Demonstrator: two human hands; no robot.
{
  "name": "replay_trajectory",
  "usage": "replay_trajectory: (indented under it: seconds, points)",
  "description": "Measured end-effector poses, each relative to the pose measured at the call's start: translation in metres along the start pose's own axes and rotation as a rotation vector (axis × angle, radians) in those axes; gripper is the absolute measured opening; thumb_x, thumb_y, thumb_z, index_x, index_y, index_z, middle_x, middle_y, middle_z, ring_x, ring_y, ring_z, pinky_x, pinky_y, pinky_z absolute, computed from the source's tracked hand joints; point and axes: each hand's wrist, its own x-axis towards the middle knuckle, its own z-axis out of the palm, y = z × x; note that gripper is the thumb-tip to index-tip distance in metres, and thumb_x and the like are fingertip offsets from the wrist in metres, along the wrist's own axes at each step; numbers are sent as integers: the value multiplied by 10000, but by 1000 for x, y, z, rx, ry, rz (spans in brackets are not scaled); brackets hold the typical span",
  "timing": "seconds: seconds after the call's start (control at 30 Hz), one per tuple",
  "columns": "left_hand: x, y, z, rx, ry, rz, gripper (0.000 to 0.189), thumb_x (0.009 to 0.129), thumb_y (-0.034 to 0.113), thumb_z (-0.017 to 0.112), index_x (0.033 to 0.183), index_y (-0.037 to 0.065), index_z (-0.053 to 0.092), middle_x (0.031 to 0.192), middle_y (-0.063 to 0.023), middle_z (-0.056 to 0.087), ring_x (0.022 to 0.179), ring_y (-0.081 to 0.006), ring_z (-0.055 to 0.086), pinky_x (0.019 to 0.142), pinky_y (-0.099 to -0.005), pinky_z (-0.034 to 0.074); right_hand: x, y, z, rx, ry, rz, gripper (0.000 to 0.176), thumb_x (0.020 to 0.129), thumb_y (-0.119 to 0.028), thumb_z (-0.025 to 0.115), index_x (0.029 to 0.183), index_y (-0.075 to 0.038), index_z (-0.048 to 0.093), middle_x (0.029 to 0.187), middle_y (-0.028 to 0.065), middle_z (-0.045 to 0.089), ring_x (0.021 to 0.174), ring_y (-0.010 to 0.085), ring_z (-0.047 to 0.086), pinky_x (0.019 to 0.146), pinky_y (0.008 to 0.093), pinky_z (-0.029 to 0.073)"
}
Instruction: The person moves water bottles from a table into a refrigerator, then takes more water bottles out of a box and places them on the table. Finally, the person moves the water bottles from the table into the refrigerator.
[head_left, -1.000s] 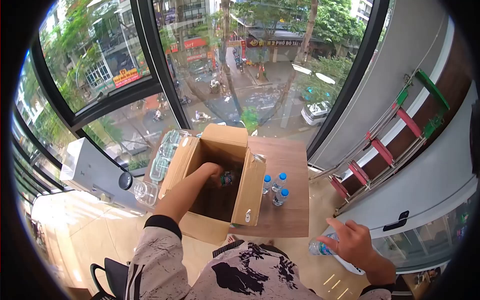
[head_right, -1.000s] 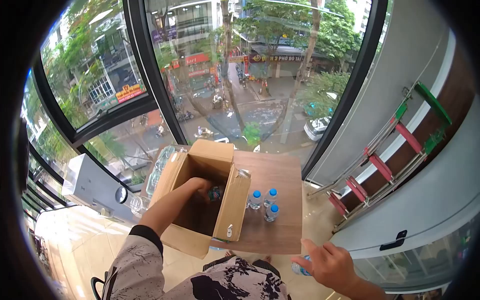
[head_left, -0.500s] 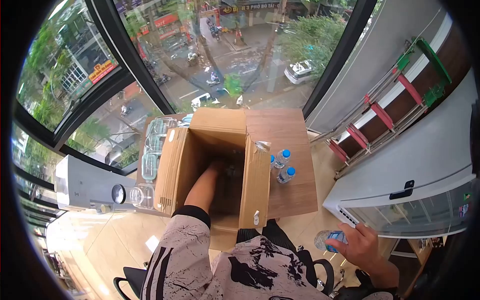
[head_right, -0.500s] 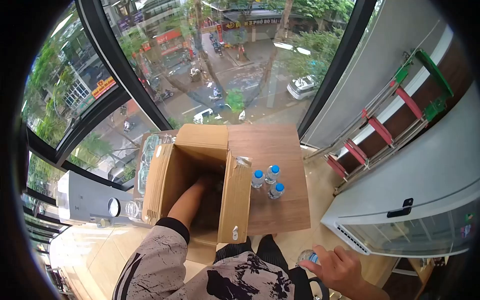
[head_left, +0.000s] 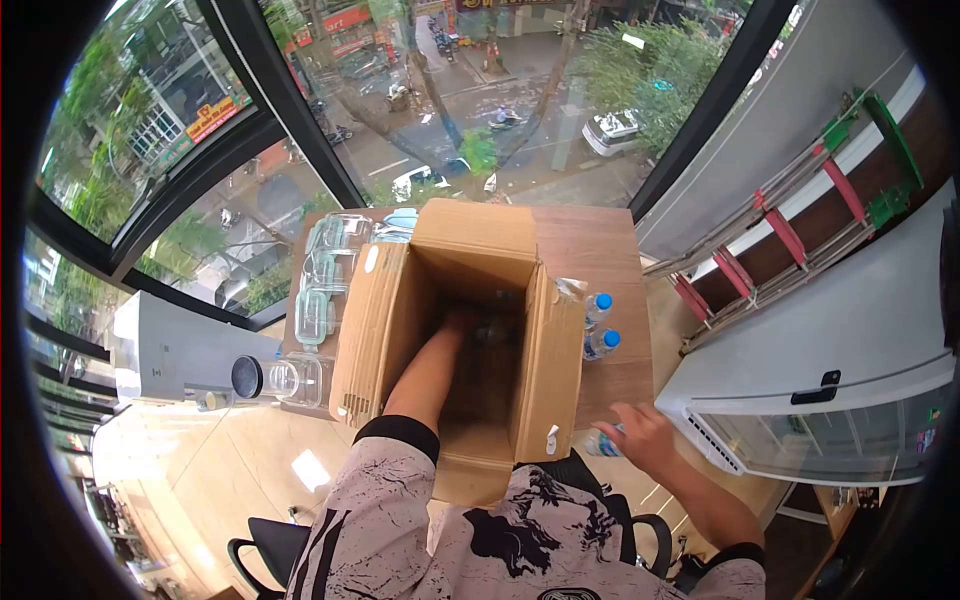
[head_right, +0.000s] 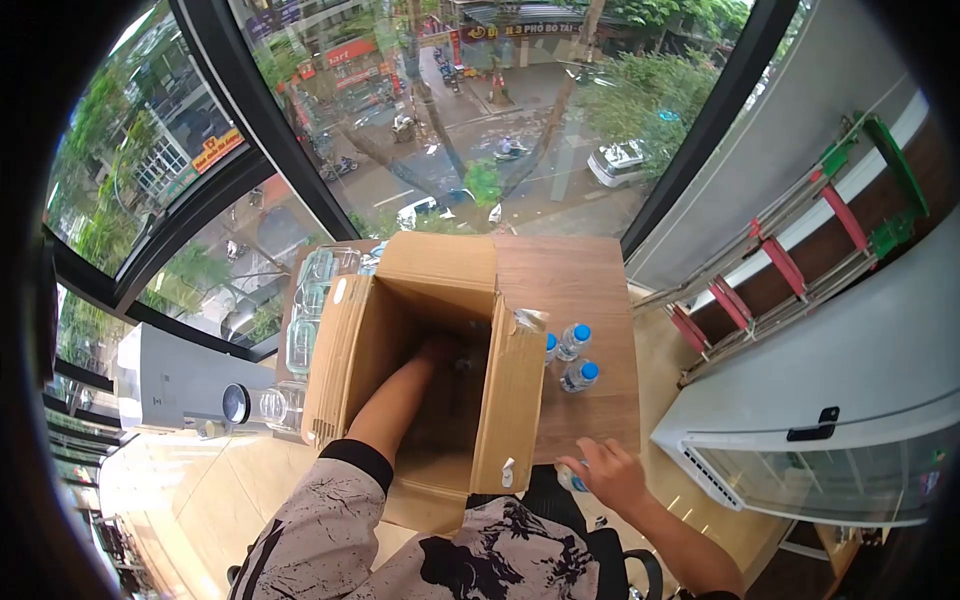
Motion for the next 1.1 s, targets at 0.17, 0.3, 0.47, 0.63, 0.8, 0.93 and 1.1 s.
replay_trajectory:
  seconds: [0.17,0.3,0.47,0.63,0.8,0.93,1.1]
  points:
    - [30,-72,101,313,23,228,325,756,276,645,1039,118,666,1053,-152,641,974,-306,611,909,-403,452,-11,18,84,-102,-52,32,299,779,-340,703,781,-91,537,569,38,479,524,200,519,414,323,431]
    - [-24,-2,26,412,-619,335,492,674,340,734,1104,114,656,1119,-135,635,998,-310,615,891,-404,474,0,25,117,-39,-7,42,300,785,-337,698,768,-99,517,565,36,462,541,204,519,408,331,427]
    - [-83,44,-17,374,-871,347,500,651,411,747,1041,103,681,1047,-135,660,945,-294,629,838,-389,492,1,29,138,-69,57,84,281,788,-321,696,758,-109,514,565,37,472,575,205,529,418,330,440]
    - [-86,-7,67,325,-850,434,468,703,417,707,1050,105,676,1048,-128,659,947,-297,628,829,-400,494,2,29,147,-68,90,177,292,791,-336,690,726,-112,515,581,38,493,587,209,540,438,333,456]
    - [-102,13,68,443,-777,409,438,719,408,688,1024,94,680,1036,-122,663,952,-292,630,834,-411,495,12,28,143,-87,92,281,305,793,-359,684,735,-98,537,609,44,526,616,218,563,467,349,470]
    - [-102,16,71,441,-832,430,401,718,355,681,1019,90,677,1036,-134,661,959,-290,631,833,-406,501,10,27,143,-27,55,396,331,793,-374,682,786,-64,565,683,71,558,678,253,576,532,378,479]
    - [-111,17,78,416,-848,448,402,714,342,683,1024,86,673,1040,-137,660,959,-291,630,833,-405,501,8,14,126,26,-40,519,387,776,-394,695,857,-33,582,798,118,563,752,301,573,598,407,479]
